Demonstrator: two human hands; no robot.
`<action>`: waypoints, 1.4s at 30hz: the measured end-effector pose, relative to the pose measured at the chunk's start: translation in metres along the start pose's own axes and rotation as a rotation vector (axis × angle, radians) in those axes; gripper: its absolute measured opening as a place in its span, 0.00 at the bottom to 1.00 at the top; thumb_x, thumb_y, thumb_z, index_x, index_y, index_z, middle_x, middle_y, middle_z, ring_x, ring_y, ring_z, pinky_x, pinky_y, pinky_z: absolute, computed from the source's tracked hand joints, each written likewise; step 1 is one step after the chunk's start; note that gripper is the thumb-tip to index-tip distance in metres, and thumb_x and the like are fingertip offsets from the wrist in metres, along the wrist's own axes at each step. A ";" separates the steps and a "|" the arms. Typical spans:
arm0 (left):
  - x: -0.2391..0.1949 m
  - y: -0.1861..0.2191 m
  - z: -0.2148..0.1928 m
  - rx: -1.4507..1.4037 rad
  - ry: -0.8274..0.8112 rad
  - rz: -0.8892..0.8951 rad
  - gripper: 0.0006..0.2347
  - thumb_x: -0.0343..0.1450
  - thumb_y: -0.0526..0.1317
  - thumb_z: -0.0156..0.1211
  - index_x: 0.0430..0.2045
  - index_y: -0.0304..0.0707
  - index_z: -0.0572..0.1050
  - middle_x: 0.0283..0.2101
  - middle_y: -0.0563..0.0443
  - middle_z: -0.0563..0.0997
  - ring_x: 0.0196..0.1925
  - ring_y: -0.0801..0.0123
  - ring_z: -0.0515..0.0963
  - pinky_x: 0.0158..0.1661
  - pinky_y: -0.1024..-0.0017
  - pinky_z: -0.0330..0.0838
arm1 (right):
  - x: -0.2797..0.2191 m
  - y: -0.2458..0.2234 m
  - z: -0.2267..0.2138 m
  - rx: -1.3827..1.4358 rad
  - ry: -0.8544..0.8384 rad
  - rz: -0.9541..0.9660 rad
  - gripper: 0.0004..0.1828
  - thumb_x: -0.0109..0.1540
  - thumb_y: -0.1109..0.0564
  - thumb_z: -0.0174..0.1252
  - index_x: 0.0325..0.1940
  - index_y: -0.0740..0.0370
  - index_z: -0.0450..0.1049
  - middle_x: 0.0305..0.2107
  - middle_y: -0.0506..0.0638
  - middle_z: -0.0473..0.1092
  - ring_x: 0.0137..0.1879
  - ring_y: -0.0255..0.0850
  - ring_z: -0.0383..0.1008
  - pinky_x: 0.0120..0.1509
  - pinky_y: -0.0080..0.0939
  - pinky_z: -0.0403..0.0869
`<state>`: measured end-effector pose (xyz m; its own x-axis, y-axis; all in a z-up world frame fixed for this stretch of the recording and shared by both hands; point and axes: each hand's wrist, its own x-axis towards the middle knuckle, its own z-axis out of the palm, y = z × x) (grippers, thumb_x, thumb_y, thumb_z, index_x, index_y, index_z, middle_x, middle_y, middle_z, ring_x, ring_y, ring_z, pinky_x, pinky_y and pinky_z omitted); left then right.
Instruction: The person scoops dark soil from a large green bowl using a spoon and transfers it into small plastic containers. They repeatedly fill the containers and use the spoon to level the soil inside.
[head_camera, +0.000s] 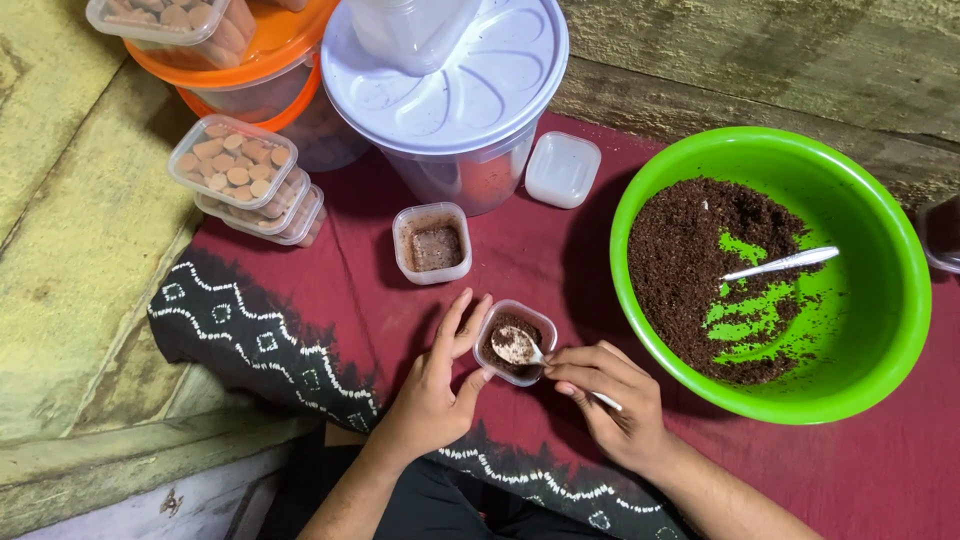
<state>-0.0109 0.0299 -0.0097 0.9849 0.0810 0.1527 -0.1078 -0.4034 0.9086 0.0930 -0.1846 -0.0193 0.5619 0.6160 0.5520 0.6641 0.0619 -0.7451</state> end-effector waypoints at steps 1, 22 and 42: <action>0.001 0.002 0.000 0.000 0.000 0.000 0.35 0.73 0.28 0.55 0.73 0.35 0.40 0.75 0.42 0.62 0.75 0.53 0.65 0.72 0.57 0.55 | 0.000 0.000 0.000 0.000 0.000 0.000 0.08 0.66 0.59 0.55 0.42 0.63 0.80 0.40 0.54 0.79 0.43 0.42 0.79 0.51 0.37 0.74; 0.000 0.001 0.013 0.397 0.019 0.047 0.46 0.65 0.42 0.72 0.71 0.30 0.42 0.69 0.34 0.68 0.69 0.49 0.71 0.65 0.58 0.68 | -0.001 0.001 0.002 0.065 -0.027 -0.017 0.08 0.66 0.60 0.57 0.43 0.66 0.80 0.40 0.56 0.79 0.45 0.45 0.82 0.55 0.40 0.78; 0.003 0.008 0.009 0.344 -0.028 0.013 0.45 0.66 0.43 0.70 0.72 0.31 0.40 0.64 0.41 0.69 0.63 0.53 0.74 0.60 0.60 0.72 | -0.002 0.005 0.004 0.088 -0.024 -0.013 0.08 0.66 0.60 0.56 0.43 0.67 0.78 0.40 0.57 0.78 0.46 0.47 0.81 0.55 0.41 0.79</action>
<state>-0.0080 0.0185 -0.0053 0.9876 0.0505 0.1485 -0.0733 -0.6883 0.7217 0.0933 -0.1829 -0.0257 0.5413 0.6330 0.5535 0.6245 0.1382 -0.7687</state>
